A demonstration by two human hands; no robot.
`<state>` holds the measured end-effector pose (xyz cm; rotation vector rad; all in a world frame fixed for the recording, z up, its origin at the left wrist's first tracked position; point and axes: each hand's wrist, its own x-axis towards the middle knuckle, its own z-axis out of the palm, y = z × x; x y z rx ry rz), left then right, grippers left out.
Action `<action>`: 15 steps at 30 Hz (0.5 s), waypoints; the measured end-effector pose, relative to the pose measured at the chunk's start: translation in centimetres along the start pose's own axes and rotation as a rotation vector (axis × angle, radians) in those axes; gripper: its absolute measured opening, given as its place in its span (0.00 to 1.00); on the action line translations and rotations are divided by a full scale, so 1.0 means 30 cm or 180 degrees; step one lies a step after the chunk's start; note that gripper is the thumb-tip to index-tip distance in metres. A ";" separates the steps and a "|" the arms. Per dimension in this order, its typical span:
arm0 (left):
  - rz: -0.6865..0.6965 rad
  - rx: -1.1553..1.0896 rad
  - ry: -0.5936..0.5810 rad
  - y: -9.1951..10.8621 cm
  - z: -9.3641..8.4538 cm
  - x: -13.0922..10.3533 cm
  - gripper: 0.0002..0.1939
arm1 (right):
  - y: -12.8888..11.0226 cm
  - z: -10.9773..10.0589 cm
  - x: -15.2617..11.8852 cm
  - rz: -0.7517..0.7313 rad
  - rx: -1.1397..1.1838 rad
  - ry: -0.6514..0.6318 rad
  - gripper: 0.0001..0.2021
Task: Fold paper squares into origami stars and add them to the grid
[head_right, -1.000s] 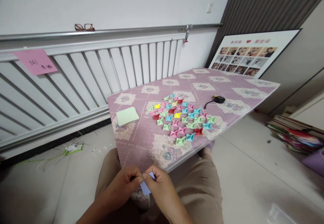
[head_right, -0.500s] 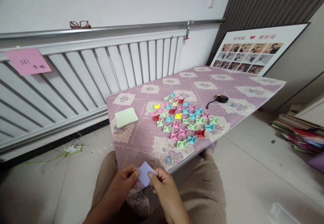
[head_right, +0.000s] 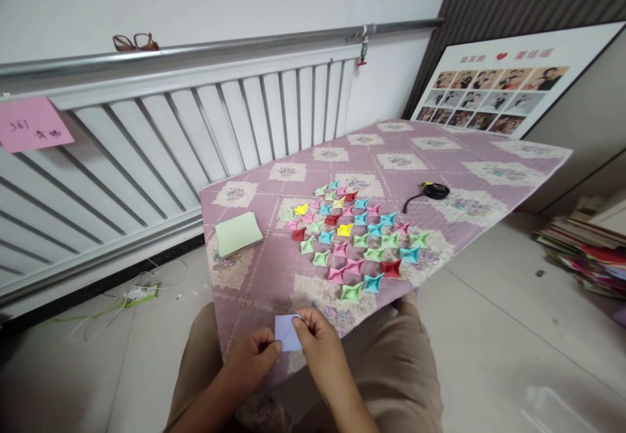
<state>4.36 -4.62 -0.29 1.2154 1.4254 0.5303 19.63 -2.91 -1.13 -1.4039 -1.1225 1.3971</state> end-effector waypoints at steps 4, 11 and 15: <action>0.0236 0.0521 0.0005 0.009 0.004 0.034 0.08 | -0.013 -0.011 0.062 -0.0247 -0.0608 -0.0232 0.11; 0.0427 0.1554 -0.0057 -0.035 -0.056 0.039 0.09 | 0.013 0.004 0.135 -0.0405 -0.1268 -0.0496 0.08; 0.0982 0.2079 0.0466 -0.084 -0.076 0.019 0.09 | 0.030 0.013 0.146 -0.0460 -0.1496 -0.0481 0.07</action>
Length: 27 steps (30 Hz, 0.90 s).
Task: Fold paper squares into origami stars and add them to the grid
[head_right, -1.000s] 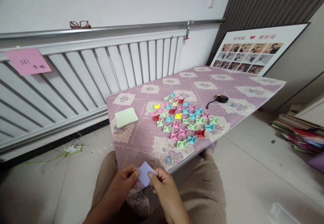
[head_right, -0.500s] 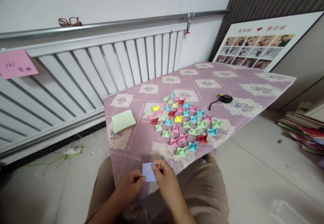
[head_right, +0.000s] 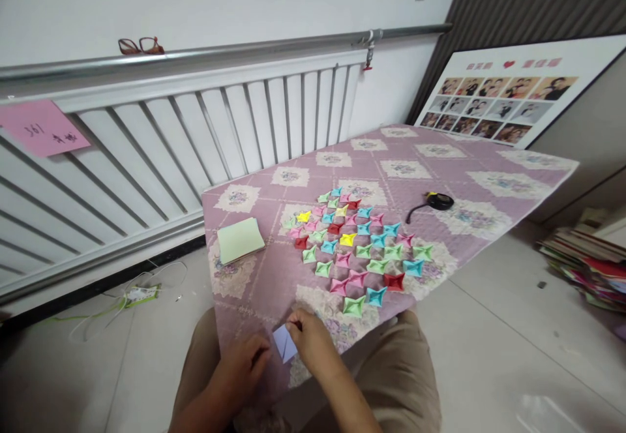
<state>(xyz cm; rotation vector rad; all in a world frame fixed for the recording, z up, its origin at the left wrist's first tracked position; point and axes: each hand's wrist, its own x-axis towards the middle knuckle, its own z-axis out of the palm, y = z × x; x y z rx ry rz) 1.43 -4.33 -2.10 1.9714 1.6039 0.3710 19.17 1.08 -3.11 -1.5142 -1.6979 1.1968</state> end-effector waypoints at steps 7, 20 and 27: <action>0.1712 0.0914 0.0720 -0.030 0.115 -0.032 0.22 | -0.001 0.006 0.001 -0.0108 -0.0426 0.0071 0.07; 0.1603 0.0808 0.0808 -0.027 0.163 -0.027 0.21 | 0.018 -0.008 -0.095 -0.0406 -0.1357 0.0641 0.06; 0.1289 0.0609 0.0346 0.009 0.125 -0.014 0.19 | -0.006 -0.003 -0.097 -0.0293 -0.1836 0.0479 0.08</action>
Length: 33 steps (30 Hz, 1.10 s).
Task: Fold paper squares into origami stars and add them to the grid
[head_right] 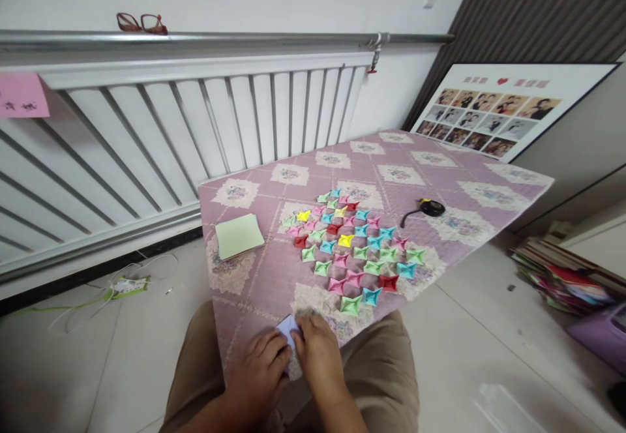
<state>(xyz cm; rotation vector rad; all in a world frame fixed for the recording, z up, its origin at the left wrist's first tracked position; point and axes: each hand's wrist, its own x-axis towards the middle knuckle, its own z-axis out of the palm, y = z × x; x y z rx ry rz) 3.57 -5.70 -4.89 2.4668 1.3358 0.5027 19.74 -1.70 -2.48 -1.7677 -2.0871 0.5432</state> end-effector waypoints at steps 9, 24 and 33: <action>-0.0569 -0.0204 -0.0423 -0.023 -0.091 0.121 0.07 | -0.012 -0.035 0.024 -0.0005 0.0018 -0.0261 0.06; -0.1063 -0.0485 -0.0621 -0.036 -0.148 0.188 0.08 | 0.010 -0.054 0.036 -0.0147 0.0320 -0.0297 0.09; -0.0890 -0.0486 -0.0754 -0.052 -0.151 0.199 0.10 | 0.017 -0.050 0.026 -0.0220 0.0382 -0.0228 0.05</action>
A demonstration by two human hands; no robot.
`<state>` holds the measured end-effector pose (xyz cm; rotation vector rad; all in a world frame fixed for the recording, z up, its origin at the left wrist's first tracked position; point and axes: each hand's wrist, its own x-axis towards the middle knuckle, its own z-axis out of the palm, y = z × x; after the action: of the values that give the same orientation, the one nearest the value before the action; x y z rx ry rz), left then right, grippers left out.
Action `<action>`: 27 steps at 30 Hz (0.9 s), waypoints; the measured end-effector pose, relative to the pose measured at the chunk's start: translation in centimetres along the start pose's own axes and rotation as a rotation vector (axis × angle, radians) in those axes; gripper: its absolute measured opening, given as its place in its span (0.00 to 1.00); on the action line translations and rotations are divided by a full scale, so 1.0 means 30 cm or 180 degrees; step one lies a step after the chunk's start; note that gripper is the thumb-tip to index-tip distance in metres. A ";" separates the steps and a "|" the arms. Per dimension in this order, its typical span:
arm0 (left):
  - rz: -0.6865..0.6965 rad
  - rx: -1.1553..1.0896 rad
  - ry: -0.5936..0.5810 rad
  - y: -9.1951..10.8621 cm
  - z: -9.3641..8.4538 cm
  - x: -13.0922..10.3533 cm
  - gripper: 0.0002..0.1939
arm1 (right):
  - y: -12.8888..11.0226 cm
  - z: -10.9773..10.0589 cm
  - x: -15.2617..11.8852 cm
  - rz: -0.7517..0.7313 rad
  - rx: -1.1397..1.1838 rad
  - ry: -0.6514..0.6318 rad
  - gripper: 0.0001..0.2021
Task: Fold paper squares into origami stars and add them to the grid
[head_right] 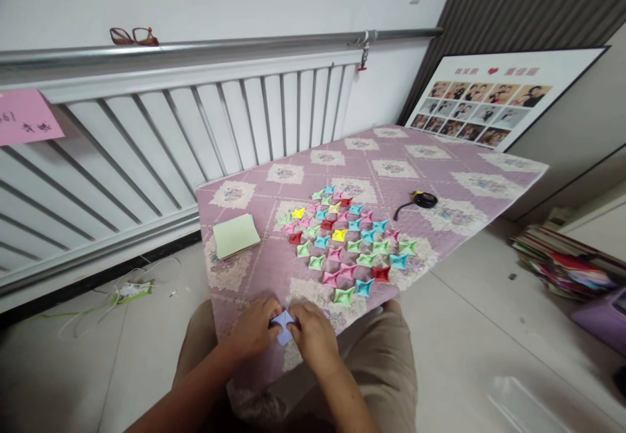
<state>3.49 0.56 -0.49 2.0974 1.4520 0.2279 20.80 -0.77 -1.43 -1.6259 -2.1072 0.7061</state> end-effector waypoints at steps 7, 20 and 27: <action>0.0362 0.0090 -0.0291 -0.036 -0.030 0.030 0.04 | 0.011 -0.001 0.011 -0.0046 -0.0013 -0.0088 0.05; 0.0778 0.0504 -0.0168 -0.064 -0.003 0.011 0.09 | 0.035 0.008 0.003 -0.0523 -0.0243 -0.0198 0.07; 0.0934 0.0799 -0.0068 -0.082 0.036 0.001 0.10 | 0.044 0.025 -0.002 -0.0809 -0.0518 -0.0088 0.09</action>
<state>2.01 0.79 -2.70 2.5082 1.2070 0.1397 21.41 -0.68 -2.81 -1.3955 -2.3893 0.4884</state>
